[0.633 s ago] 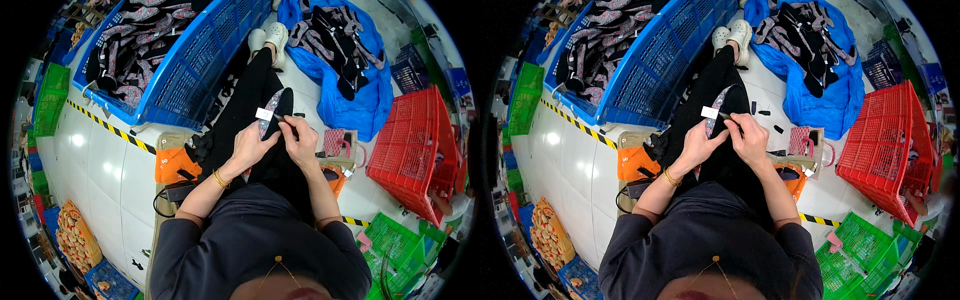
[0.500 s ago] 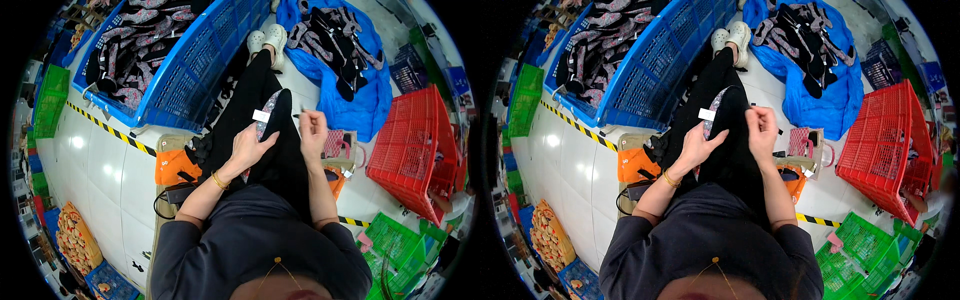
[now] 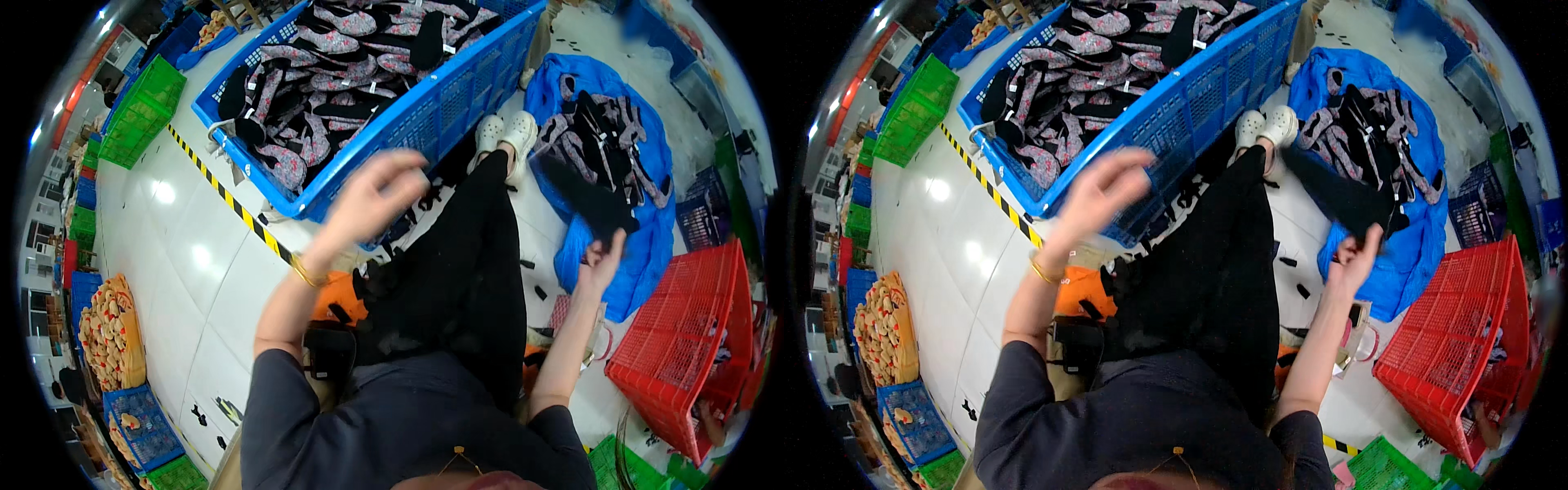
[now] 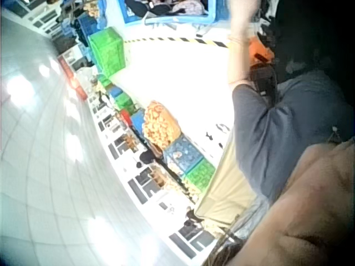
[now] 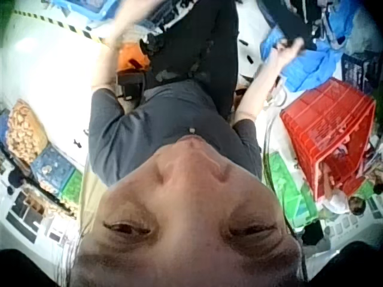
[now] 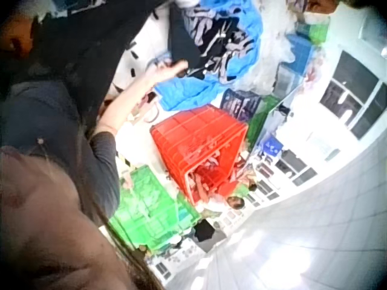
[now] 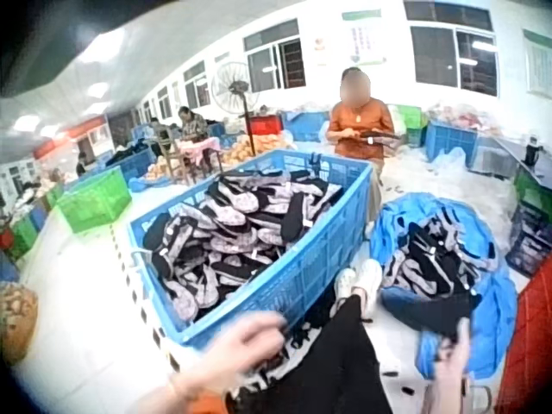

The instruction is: The person sits on a low stool and repeatedly picks up floral-patterned slippers from a blue crate. They use small scissors to trim loose threads and excess fabric from the slipper edges, then place the finished items into a red crate.

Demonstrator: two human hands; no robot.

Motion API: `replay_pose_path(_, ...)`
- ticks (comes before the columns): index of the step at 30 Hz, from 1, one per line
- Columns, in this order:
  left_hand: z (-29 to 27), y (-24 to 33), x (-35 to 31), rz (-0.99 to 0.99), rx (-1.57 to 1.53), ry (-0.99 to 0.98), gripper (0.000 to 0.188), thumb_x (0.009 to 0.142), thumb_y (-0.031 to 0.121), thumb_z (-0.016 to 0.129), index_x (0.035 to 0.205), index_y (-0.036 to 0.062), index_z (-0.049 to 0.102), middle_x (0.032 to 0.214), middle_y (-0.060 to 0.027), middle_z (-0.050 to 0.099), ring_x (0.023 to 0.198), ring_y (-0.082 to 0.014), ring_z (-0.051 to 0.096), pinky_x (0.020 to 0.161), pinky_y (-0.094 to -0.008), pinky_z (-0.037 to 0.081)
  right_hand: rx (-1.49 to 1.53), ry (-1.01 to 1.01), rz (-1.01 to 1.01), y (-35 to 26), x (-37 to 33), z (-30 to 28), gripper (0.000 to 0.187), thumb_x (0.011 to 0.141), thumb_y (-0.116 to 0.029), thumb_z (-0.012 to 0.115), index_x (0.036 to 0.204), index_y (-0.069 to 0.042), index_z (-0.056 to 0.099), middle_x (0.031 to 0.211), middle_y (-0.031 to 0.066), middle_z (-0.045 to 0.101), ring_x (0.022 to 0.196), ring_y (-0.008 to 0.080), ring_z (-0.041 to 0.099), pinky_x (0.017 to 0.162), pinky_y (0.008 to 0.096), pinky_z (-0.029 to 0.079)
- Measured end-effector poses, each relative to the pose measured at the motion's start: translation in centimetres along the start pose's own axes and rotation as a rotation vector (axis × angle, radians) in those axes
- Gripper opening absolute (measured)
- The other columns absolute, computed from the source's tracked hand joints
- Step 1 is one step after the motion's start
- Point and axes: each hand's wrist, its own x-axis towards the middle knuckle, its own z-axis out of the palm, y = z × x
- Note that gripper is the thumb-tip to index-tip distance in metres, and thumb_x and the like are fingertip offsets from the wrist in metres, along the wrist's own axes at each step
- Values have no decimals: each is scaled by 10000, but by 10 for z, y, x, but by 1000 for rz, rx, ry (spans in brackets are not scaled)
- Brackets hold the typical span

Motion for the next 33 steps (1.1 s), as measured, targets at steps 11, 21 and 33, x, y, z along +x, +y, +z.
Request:
replay_pose_path(11,-202,-257,253,-704,-1078,567,626,948,226,599,1340,-129,264,1252,-350,452,1017,-411,607,848,-450,565,-46,30,319,96,-92,-40,192,950,-162,587,1093,-34,579,749,43,600,449,41,425,321,173,231)
replay_pose_path(21,-257,-422,355,-331,-861,400,136,927,193,600,923,57,608,877,-81,619,793,-199,601,727,-325,538,-344,-141,161,92,-108,-8,151,992,-144,505,1094,-46,559,738,12,559,518,55,439,482,198,368)
replay_pose_path(33,-56,-74,48,-551,-699,204,341,939,242,573,1216,47,533,946,-27,611,683,-77,532,566,-216,469,-97,-400,413,42,-91,34,385,960,-403,552,1165,-82,492,937,123,653,507,73,528,354,182,290)
